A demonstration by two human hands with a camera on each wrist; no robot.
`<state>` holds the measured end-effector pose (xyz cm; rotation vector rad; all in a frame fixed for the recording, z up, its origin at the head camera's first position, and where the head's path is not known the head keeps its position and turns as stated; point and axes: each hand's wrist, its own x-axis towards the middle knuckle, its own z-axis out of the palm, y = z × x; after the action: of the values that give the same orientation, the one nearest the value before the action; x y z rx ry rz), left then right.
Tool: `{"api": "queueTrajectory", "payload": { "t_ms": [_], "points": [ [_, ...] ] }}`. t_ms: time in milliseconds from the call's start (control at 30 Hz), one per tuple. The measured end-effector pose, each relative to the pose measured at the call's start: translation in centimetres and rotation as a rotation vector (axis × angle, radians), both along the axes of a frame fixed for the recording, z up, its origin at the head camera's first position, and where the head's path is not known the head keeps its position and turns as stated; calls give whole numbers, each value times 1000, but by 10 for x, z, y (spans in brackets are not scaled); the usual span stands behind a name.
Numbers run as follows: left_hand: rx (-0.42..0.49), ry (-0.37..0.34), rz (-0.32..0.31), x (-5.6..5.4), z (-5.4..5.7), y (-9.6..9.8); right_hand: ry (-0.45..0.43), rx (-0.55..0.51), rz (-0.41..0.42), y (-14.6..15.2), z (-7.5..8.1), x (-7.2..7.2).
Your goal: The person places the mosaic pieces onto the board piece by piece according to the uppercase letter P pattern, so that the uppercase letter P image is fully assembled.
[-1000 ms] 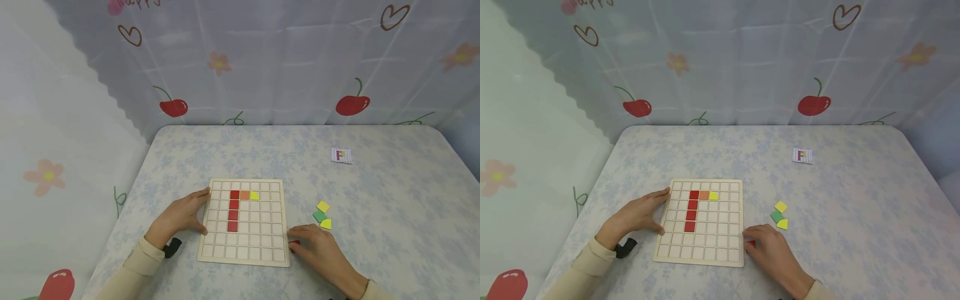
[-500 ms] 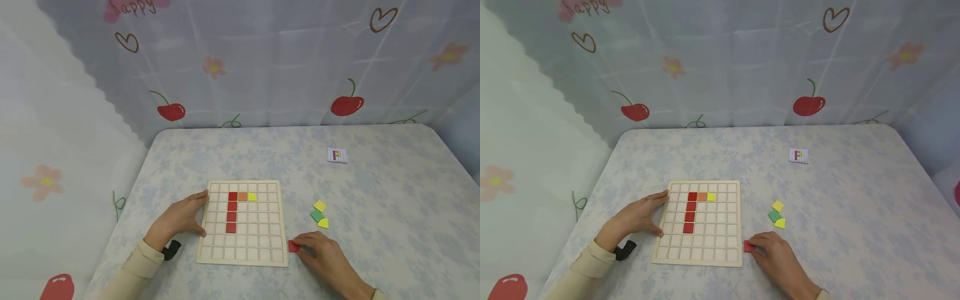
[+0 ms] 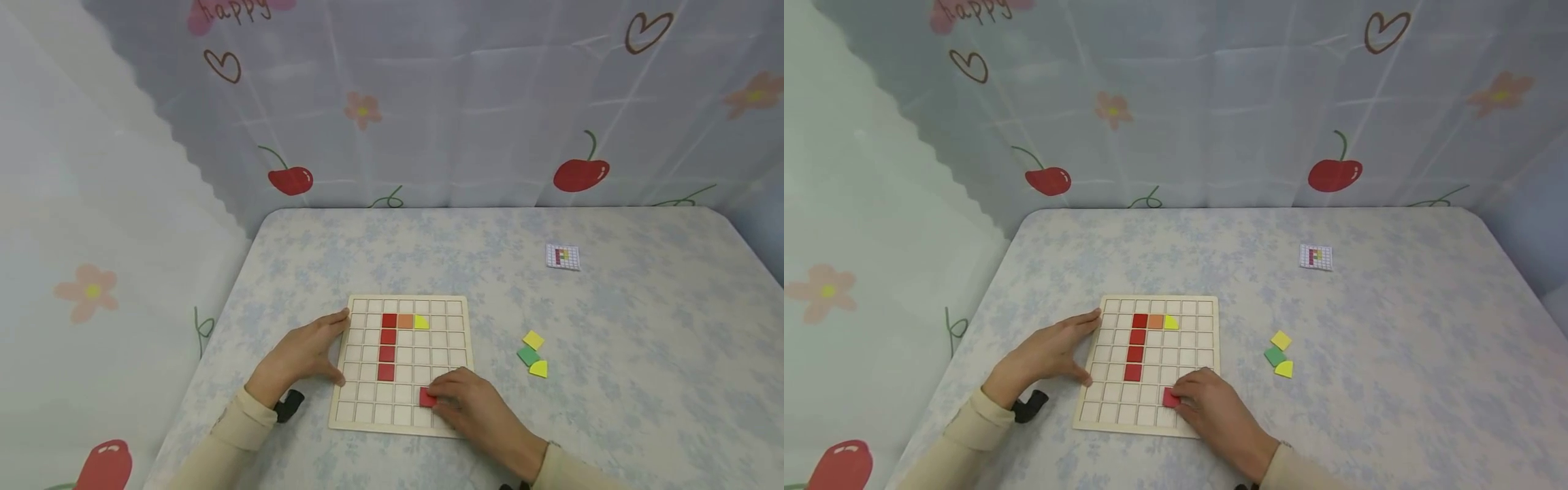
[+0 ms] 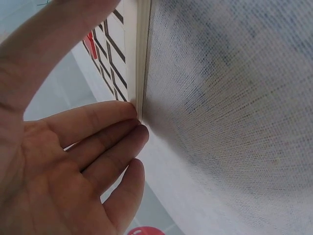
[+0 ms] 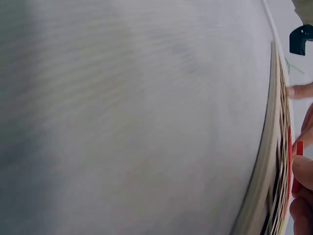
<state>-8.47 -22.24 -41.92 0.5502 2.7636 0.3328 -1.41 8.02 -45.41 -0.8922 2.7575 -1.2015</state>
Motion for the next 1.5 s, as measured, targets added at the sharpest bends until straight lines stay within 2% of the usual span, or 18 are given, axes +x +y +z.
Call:
{"api": "queueTrajectory", "payload": {
  "t_ms": [233,400,800,1033,1133,1267,1500],
  "points": [
    [6,-9,2,0,0,0,-41,57,93,-40,-2,-13],
    [18,-8,4,0,0,0,-9,115,124,-55,0,-16],
    [-3,-9,2,-2,0,-1,29,154,113,-68,9,-20],
    [9,-25,11,-1,-1,-1,20,132,118,-63,5,-18],
    [9,-24,11,-2,-2,0,11,93,81,-55,3,-16],
    [8,-21,9,-2,-3,1,-13,60,-21,-36,4,-16],
    [6,-30,5,-1,2,0,-82,133,-244,7,6,-16]
  ]
}}
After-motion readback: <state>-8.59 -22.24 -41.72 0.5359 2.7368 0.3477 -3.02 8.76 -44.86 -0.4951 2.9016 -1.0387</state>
